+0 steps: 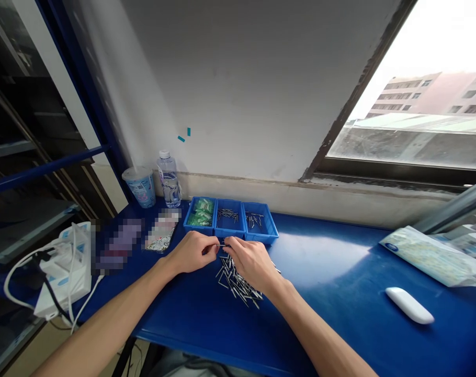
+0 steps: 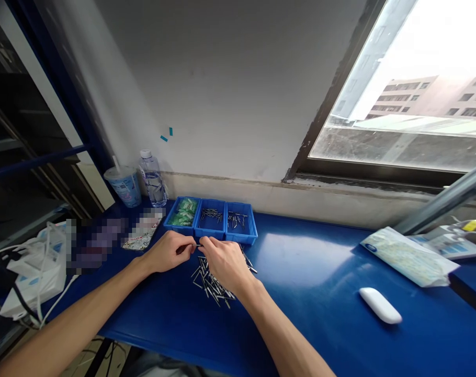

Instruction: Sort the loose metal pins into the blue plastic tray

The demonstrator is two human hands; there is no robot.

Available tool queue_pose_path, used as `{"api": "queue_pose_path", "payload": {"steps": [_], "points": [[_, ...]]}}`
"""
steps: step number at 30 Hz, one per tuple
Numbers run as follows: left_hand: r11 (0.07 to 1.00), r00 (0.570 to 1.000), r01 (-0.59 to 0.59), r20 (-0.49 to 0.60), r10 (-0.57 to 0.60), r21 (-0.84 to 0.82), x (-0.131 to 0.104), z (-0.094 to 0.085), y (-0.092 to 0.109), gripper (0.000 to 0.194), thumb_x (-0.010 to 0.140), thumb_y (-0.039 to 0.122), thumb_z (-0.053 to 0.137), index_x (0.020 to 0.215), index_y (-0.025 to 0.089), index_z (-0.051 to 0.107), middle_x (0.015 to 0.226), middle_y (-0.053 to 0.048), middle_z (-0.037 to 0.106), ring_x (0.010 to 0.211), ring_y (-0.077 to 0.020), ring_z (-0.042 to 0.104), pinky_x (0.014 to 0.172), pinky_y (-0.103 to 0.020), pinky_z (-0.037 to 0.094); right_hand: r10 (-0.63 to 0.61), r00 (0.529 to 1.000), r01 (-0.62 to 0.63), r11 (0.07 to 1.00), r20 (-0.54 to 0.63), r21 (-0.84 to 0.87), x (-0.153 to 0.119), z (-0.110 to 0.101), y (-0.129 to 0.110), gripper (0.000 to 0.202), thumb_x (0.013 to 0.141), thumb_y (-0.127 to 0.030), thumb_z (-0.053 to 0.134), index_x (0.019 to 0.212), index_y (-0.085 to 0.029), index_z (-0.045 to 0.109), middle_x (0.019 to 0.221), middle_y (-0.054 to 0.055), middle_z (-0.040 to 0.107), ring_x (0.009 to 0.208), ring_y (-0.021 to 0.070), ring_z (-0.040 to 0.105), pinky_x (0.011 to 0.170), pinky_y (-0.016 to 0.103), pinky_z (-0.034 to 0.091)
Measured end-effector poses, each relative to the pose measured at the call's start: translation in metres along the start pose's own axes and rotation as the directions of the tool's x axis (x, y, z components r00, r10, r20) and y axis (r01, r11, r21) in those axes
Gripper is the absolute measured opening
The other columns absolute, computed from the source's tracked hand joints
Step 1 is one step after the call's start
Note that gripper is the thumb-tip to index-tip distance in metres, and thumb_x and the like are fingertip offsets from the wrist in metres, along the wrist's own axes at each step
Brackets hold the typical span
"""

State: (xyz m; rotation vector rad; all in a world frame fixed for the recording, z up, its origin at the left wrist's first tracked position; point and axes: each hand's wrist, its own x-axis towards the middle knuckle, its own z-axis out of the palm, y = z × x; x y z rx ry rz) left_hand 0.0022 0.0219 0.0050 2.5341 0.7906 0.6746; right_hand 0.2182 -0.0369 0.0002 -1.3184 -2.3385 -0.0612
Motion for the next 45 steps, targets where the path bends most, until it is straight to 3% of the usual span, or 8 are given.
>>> {"api": "queue_pose_path", "payload": {"steps": [3,8,12,16,20,32,39,45], "points": [[1.000,1.000,-0.003,0.023,0.002,0.003,0.0002,-0.0004,0.0005,0.023,0.093,0.015,0.049,0.075,0.018,0.064,0.067,0.000,0.065,0.060,-0.0138,0.059,0.063,-0.025,0.037,-0.008,1.000,0.009,1.000,0.018,-0.027,0.0003,-0.0001,-0.0003,0.026,0.114,-0.026,0.041,0.096,-0.019,0.058,0.078,0.001,0.068,0.059,0.0134,0.058,0.056,0.028,0.023],[1.000,1.000,-0.006,0.025,0.006,0.011,0.0003,-0.0003,0.0016,0.024,0.094,0.017,0.049,0.074,0.019,0.062,0.063,0.001,0.061,0.056,-0.0133,0.054,0.061,-0.026,0.034,0.010,1.000,-0.010,1.000,0.022,-0.002,0.0018,-0.0002,-0.0010,0.016,0.113,-0.030,0.047,0.111,-0.019,0.058,0.083,0.002,0.072,0.063,0.0150,0.063,0.057,0.028,0.026],[1.000,1.000,-0.010,0.018,0.010,0.018,0.0005,0.0002,0.0024,0.024,0.092,0.015,0.050,0.071,0.019,0.061,0.058,0.002,0.054,0.054,-0.0124,0.049,0.059,-0.026,0.032,0.023,0.999,-0.022,1.000,0.043,-0.015,0.0023,0.0010,-0.0017,0.024,0.113,-0.026,0.044,0.096,-0.019,0.059,0.079,0.002,0.072,0.063,0.0147,0.064,0.057,0.029,0.026],[1.000,1.000,-0.015,0.015,0.015,0.007,0.0007,0.0013,0.0025,0.023,0.091,0.014,0.052,0.070,0.018,0.058,0.058,0.003,0.053,0.053,-0.0115,0.048,0.058,-0.026,0.032,0.002,1.000,-0.003,0.999,0.032,0.033,0.0016,0.0009,-0.0020,0.014,0.112,-0.027,0.049,0.111,-0.018,0.059,0.088,0.003,0.075,0.068,0.0159,0.068,0.058,0.028,0.029],[1.000,0.999,-0.021,0.025,0.020,0.015,0.0006,0.0032,0.0015,0.024,0.092,0.013,0.051,0.070,0.019,0.060,0.057,0.003,0.052,0.053,-0.0118,0.048,0.058,-0.027,0.032,0.015,1.000,-0.014,1.000,0.026,-0.008,0.0015,0.0000,-0.0023,0.021,0.113,-0.025,0.043,0.099,-0.019,0.058,0.081,0.002,0.073,0.064,0.0153,0.065,0.057,0.028,0.028],[1.000,1.000,-0.018,0.023,0.018,-0.007,0.0004,0.0036,0.0004,0.022,0.092,0.014,0.051,0.071,0.018,0.057,0.059,0.003,0.054,0.054,-0.0113,0.049,0.059,-0.026,0.031,-0.011,0.998,0.010,1.000,0.068,0.012,0.0021,-0.0010,-0.0026,0.004,0.110,-0.020,0.051,0.108,-0.019,0.054,0.088,0.003,0.074,0.070,0.0170,0.069,0.056,0.028,0.028],[1.000,1.000,-0.013,0.014,0.014,-0.012,0.0002,0.0034,0.0003,0.024,0.093,0.015,0.052,0.070,0.018,0.057,0.058,0.003,0.053,0.053,-0.0116,0.048,0.059,-0.026,0.031,-0.013,0.997,0.011,1.000,0.080,0.026,0.0026,-0.0019,-0.0029,0.004,0.110,-0.020,0.052,0.112,-0.018,0.054,0.087,0.003,0.075,0.071,0.0184,0.071,0.057,0.028,0.029],[1.000,1.000,-0.017,0.015,0.017,-0.001,0.0005,0.0032,0.0015,0.021,0.091,0.013,0.052,0.071,0.018,0.058,0.058,0.004,0.052,0.053,-0.0108,0.048,0.059,-0.025,0.031,-0.013,0.999,0.012,1.000,0.051,0.020,0.0024,-0.0006,-0.0022,0.011,0.110,-0.018,0.050,0.101,-0.019,0.056,0.085,0.002,0.074,0.069,0.0175,0.070,0.058,0.028,0.029]]}}
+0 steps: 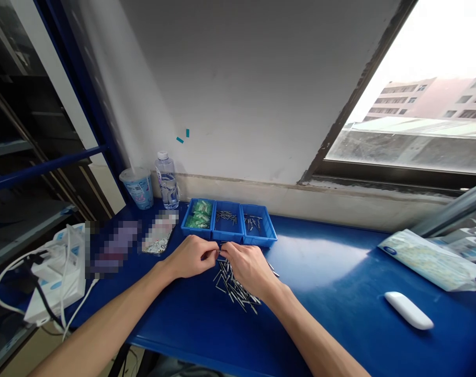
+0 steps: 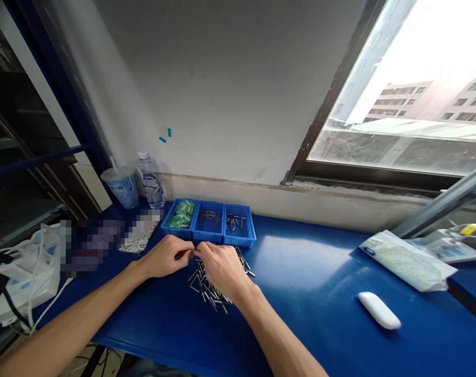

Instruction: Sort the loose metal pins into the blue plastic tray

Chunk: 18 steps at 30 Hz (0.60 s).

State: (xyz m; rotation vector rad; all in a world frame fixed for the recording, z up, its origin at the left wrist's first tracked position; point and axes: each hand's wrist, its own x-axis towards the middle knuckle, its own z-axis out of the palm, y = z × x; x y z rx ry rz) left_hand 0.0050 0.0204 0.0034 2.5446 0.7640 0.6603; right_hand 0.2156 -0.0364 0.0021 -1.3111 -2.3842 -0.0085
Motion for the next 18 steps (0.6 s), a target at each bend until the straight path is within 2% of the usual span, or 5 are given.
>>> {"api": "queue_pose_path", "payload": {"steps": [3,7,12,16,18], "points": [[1.000,1.000,-0.020,-0.012,0.020,0.010,-0.0001,0.0018,-0.0012,0.021,0.091,0.013,0.052,0.071,0.018,0.057,0.058,0.004,0.053,0.053,-0.0110,0.048,0.058,-0.025,0.030,-0.026,0.999,0.027,0.999,-0.025,0.039,-0.0008,0.0022,0.0012,0.005,0.110,-0.020,0.051,0.112,-0.019,0.055,0.089,0.003,0.075,0.072,0.0182,0.071,0.058,0.028,0.031],[0.999,0.999,-0.030,-0.018,0.030,0.012,-0.0005,0.0038,-0.0025,0.020,0.090,0.011,0.051,0.073,0.018,0.058,0.058,0.004,0.053,0.053,-0.0108,0.049,0.058,-0.025,0.029,-0.014,0.999,0.015,0.999,-0.042,0.037,-0.0018,0.0050,0.0028,0.012,0.110,-0.017,0.046,0.101,-0.021,0.054,0.089,0.003,0.075,0.071,0.0172,0.071,0.059,0.028,0.032],[1.000,1.000,-0.029,-0.007,0.029,-0.002,-0.0009,0.0041,-0.0024,0.023,0.093,0.014,0.051,0.071,0.018,0.054,0.058,0.004,0.052,0.052,-0.0103,0.046,0.057,-0.025,0.029,-0.023,1.000,0.023,0.997,-0.009,0.067,-0.0023,0.0061,0.0049,0.003,0.109,-0.020,0.050,0.109,-0.020,0.054,0.087,0.002,0.075,0.069,0.0185,0.071,0.057,0.028,0.030],[0.999,0.999,-0.034,-0.001,0.034,-0.009,-0.0013,0.0042,-0.0019,0.020,0.092,0.012,0.052,0.074,0.018,0.056,0.060,0.004,0.055,0.053,-0.0100,0.048,0.058,-0.024,0.029,-0.006,1.000,0.007,0.998,-0.024,0.065,-0.0023,0.0069,0.0053,0.016,0.111,-0.021,0.045,0.099,-0.020,0.054,0.083,0.002,0.073,0.064,0.0172,0.067,0.057,0.028,0.030],[0.999,0.999,-0.034,-0.018,0.034,-0.001,-0.0014,0.0038,-0.0016,0.022,0.092,0.012,0.053,0.071,0.018,0.054,0.058,0.004,0.053,0.052,-0.0098,0.046,0.057,-0.025,0.028,-0.012,1.000,0.014,0.997,-0.029,0.080,-0.0024,0.0070,0.0048,0.014,0.112,-0.025,0.047,0.102,-0.020,0.055,0.082,0.002,0.074,0.066,0.0173,0.068,0.057,0.028,0.030]]}}
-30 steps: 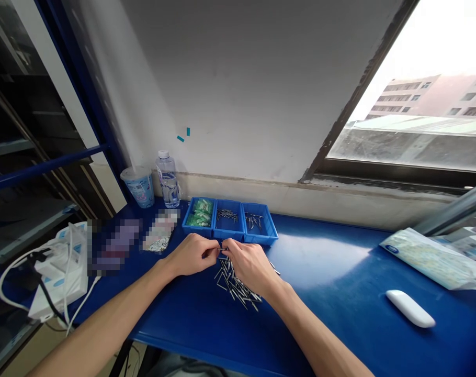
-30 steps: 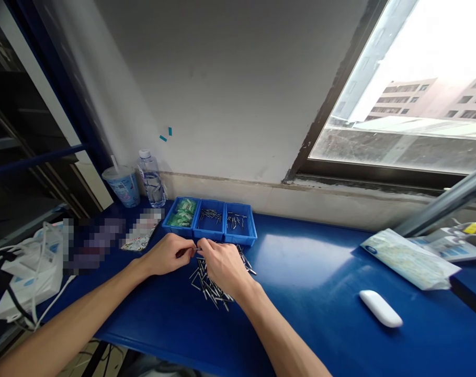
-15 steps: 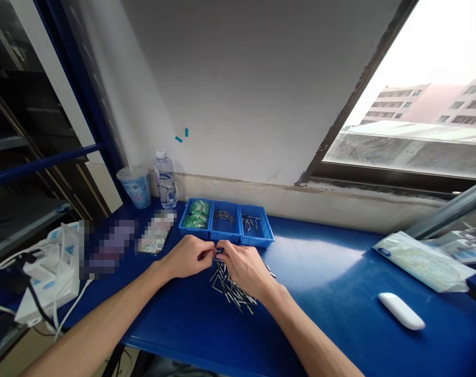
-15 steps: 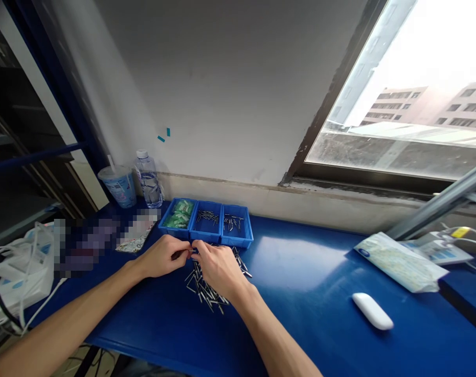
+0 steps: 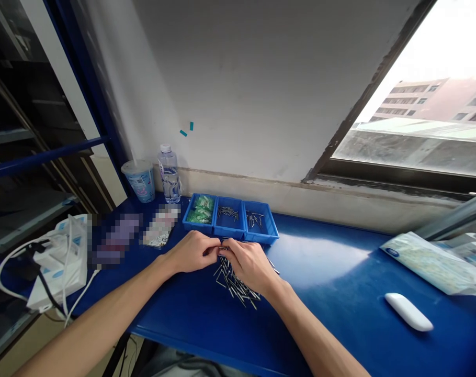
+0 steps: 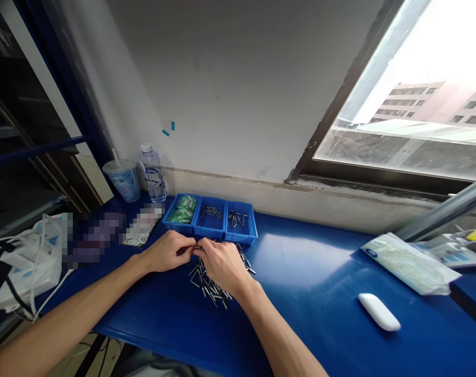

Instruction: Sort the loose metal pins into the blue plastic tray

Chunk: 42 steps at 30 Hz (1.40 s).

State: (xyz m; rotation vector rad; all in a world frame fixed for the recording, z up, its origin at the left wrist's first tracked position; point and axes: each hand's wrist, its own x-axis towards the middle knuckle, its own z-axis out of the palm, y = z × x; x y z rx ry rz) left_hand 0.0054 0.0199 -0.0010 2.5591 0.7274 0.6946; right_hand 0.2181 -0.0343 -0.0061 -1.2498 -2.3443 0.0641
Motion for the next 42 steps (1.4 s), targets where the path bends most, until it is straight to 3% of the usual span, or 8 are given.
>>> {"api": "queue_pose_path", "payload": {"steps": [7,12,16,20,24,28,32,42], "points": [[1.000,1.000,0.004,0.015,-0.004,0.000,0.0006,-0.0009,-0.0003,0.021,0.093,0.014,0.051,0.074,0.018,0.058,0.061,0.004,0.055,0.055,-0.0104,0.049,0.059,-0.024,0.031,0.026,1.000,-0.026,1.000,-0.011,-0.012,-0.0007,-0.0014,-0.0025,0.019,0.112,-0.023,0.045,0.096,-0.020,0.056,0.079,0.002,0.074,0.064,0.0166,0.068,0.058,0.028,0.029],[1.000,1.000,0.000,0.017,0.000,0.002,0.0009,0.0000,0.0008,0.021,0.094,0.014,0.049,0.077,0.018,0.061,0.060,0.003,0.055,0.053,-0.0111,0.049,0.058,-0.025,0.030,0.011,1.000,-0.011,1.000,-0.001,-0.008,-0.0006,-0.0016,-0.0019,0.004,0.109,-0.020,0.051,0.110,-0.019,0.054,0.088,0.003,0.076,0.071,0.0182,0.071,0.058,0.027,0.029],[1.000,1.000,0.013,0.023,-0.012,-0.021,0.0008,0.0007,0.0022,0.021,0.093,0.013,0.051,0.074,0.018,0.057,0.061,0.003,0.056,0.054,-0.0108,0.050,0.059,-0.024,0.031,0.039,0.999,-0.039,0.998,-0.006,-0.046,0.0003,-0.0012,-0.0020,0.020,0.111,-0.020,0.044,0.093,-0.021,0.053,0.083,0.002,0.074,0.066,0.0160,0.067,0.058,0.028,0.028],[1.000,1.000,0.011,0.022,-0.011,-0.011,0.0007,0.0016,0.0011,0.023,0.095,0.015,0.051,0.072,0.018,0.054,0.059,0.004,0.053,0.053,-0.0102,0.047,0.058,-0.025,0.029,0.021,1.000,-0.020,1.000,0.010,-0.019,0.0007,-0.0016,-0.0022,0.012,0.111,-0.026,0.049,0.103,-0.020,0.055,0.086,0.003,0.075,0.068,0.0171,0.068,0.058,0.028,0.027],[1.000,1.000,0.011,0.027,-0.010,-0.013,0.0010,0.0016,-0.0002,0.021,0.093,0.013,0.052,0.073,0.018,0.055,0.060,0.004,0.054,0.054,-0.0099,0.047,0.058,-0.024,0.030,0.025,1.000,-0.024,0.998,0.011,-0.058,0.0007,-0.0016,-0.0025,0.023,0.112,-0.022,0.044,0.092,-0.020,0.054,0.079,0.002,0.071,0.063,0.0159,0.065,0.057,0.028,0.026],[1.000,1.000,0.012,0.014,-0.012,-0.017,0.0011,0.0007,-0.0006,0.020,0.093,0.013,0.053,0.074,0.018,0.057,0.059,0.004,0.052,0.053,-0.0100,0.045,0.058,-0.025,0.029,-0.002,1.000,0.002,0.999,0.003,-0.041,0.0005,-0.0027,-0.0026,0.011,0.111,-0.023,0.048,0.104,-0.019,0.055,0.091,0.003,0.072,0.067,0.0152,0.064,0.058,0.028,0.028],[1.000,1.000,0.003,0.009,-0.003,-0.008,0.0008,0.0001,-0.0005,0.020,0.092,0.011,0.052,0.074,0.018,0.059,0.059,0.004,0.052,0.053,-0.0102,0.045,0.058,-0.025,0.030,-0.001,1.000,0.002,0.998,0.010,-0.069,0.0009,-0.0040,-0.0029,0.022,0.112,-0.023,0.043,0.094,-0.020,0.055,0.084,0.002,0.069,0.064,0.0143,0.061,0.057,0.028,0.028],[1.000,1.000,0.004,-0.005,-0.004,0.008,0.0012,0.0001,-0.0008,0.023,0.093,0.014,0.054,0.070,0.018,0.055,0.058,0.004,0.052,0.052,-0.0105,0.045,0.057,-0.025,0.028,0.033,0.999,-0.032,0.998,0.010,-0.054,0.0010,-0.0025,-0.0030,0.011,0.112,-0.027,0.048,0.107,-0.020,0.055,0.089,0.003,0.073,0.066,0.0161,0.065,0.058,0.027,0.030]]}}
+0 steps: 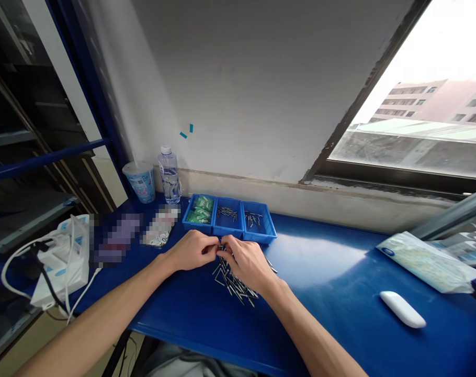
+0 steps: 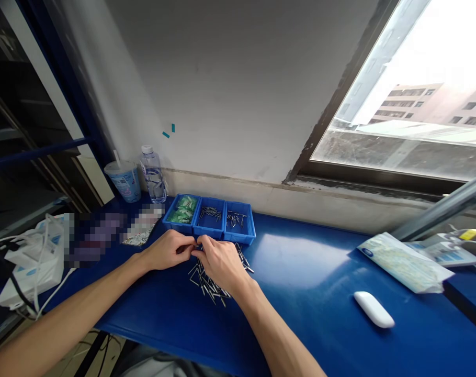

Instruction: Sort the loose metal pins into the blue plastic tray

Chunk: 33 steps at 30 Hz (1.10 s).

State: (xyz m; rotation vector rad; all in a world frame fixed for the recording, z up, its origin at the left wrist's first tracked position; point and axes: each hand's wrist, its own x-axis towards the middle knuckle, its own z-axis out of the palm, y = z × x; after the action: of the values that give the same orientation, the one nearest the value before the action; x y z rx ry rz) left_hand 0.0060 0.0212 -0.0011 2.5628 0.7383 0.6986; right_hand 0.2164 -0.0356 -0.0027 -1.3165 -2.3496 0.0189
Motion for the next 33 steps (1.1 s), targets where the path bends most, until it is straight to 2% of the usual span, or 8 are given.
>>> {"api": "queue_pose_path", "payload": {"steps": [2,6,11,18,23,27,29,33], "points": [[1.000,1.000,0.002,0.001,-0.002,-0.008,-0.0003,-0.0002,-0.0003,0.022,0.092,0.013,0.054,0.071,0.018,0.057,0.058,0.004,0.053,0.052,-0.0105,0.047,0.057,-0.025,0.028,-0.013,1.000,0.013,1.000,0.001,-0.012,0.0001,0.0000,0.0000,0.007,0.111,-0.025,0.049,0.110,-0.020,0.055,0.091,0.003,0.073,0.064,0.0159,0.064,0.057,0.028,0.030],[1.000,1.000,0.002,0.016,-0.002,0.004,-0.0009,0.0007,-0.0005,0.021,0.092,0.013,0.054,0.073,0.018,0.059,0.058,0.004,0.053,0.053,-0.0103,0.048,0.058,-0.024,0.029,-0.012,1.000,0.013,0.998,0.010,-0.058,0.0007,-0.0012,-0.0007,0.019,0.112,-0.021,0.043,0.097,-0.020,0.055,0.084,0.002,0.069,0.061,0.0147,0.060,0.057,0.028,0.027],[1.000,1.000,-0.008,0.006,0.008,0.003,-0.0008,0.0012,-0.0005,0.022,0.092,0.013,0.054,0.070,0.018,0.055,0.058,0.004,0.053,0.053,-0.0102,0.047,0.057,-0.025,0.028,-0.035,0.999,0.036,0.999,0.024,-0.040,0.0008,-0.0020,-0.0002,0.008,0.110,-0.021,0.050,0.104,-0.019,0.055,0.086,0.002,0.070,0.065,0.0155,0.062,0.058,0.028,0.028],[1.000,1.000,-0.011,0.023,0.011,0.002,0.0003,-0.0007,0.0022,0.021,0.092,0.012,0.053,0.073,0.018,0.060,0.058,0.004,0.052,0.052,-0.0103,0.043,0.057,-0.025,0.028,-0.033,0.999,0.035,0.998,0.043,-0.046,0.0005,-0.0015,0.0006,0.024,0.111,-0.021,0.044,0.090,-0.020,0.056,0.078,0.001,0.065,0.060,0.0139,0.056,0.057,0.029,0.024],[1.000,1.000,-0.007,0.010,0.007,0.019,0.0003,-0.0015,0.0022,0.022,0.092,0.013,0.055,0.072,0.019,0.061,0.058,0.004,0.052,0.052,-0.0105,0.045,0.057,-0.026,0.028,-0.032,0.999,0.033,0.999,0.036,-0.025,0.0002,-0.0024,0.0011,0.023,0.112,-0.025,0.045,0.094,-0.019,0.059,0.082,0.002,0.067,0.064,0.0140,0.058,0.058,0.029,0.025],[1.000,1.000,-0.011,0.018,0.011,0.025,0.0002,-0.0023,0.0030,0.021,0.092,0.012,0.055,0.074,0.019,0.064,0.058,0.004,0.053,0.052,-0.0104,0.045,0.057,-0.026,0.029,-0.018,0.998,0.021,0.998,0.061,-0.056,0.0001,-0.0023,0.0020,0.029,0.112,-0.023,0.043,0.087,-0.019,0.058,0.078,0.001,0.064,0.060,0.0136,0.054,0.056,0.030,0.024],[1.000,1.000,-0.010,0.015,0.010,0.026,0.0002,-0.0024,0.0031,0.021,0.092,0.012,0.055,0.073,0.019,0.063,0.058,0.004,0.053,0.053,-0.0103,0.045,0.058,-0.026,0.029,-0.012,0.998,0.015,0.998,0.055,-0.055,0.0001,-0.0022,0.0018,0.028,0.112,-0.024,0.044,0.089,-0.019,0.059,0.079,0.001,0.066,0.061,0.0138,0.055,0.056,0.030,0.025],[1.000,1.000,-0.011,0.010,0.011,0.012,0.0000,-0.0018,0.0017,0.022,0.092,0.012,0.055,0.071,0.018,0.059,0.060,0.004,0.056,0.054,-0.0101,0.048,0.058,-0.025,0.030,-0.006,1.000,0.006,1.000,0.007,-0.024,-0.0001,-0.0020,0.0006,0.021,0.113,-0.026,0.043,0.106,-0.019,0.061,0.087,0.002,0.070,0.065,0.0143,0.060,0.059,0.028,0.030]]}}
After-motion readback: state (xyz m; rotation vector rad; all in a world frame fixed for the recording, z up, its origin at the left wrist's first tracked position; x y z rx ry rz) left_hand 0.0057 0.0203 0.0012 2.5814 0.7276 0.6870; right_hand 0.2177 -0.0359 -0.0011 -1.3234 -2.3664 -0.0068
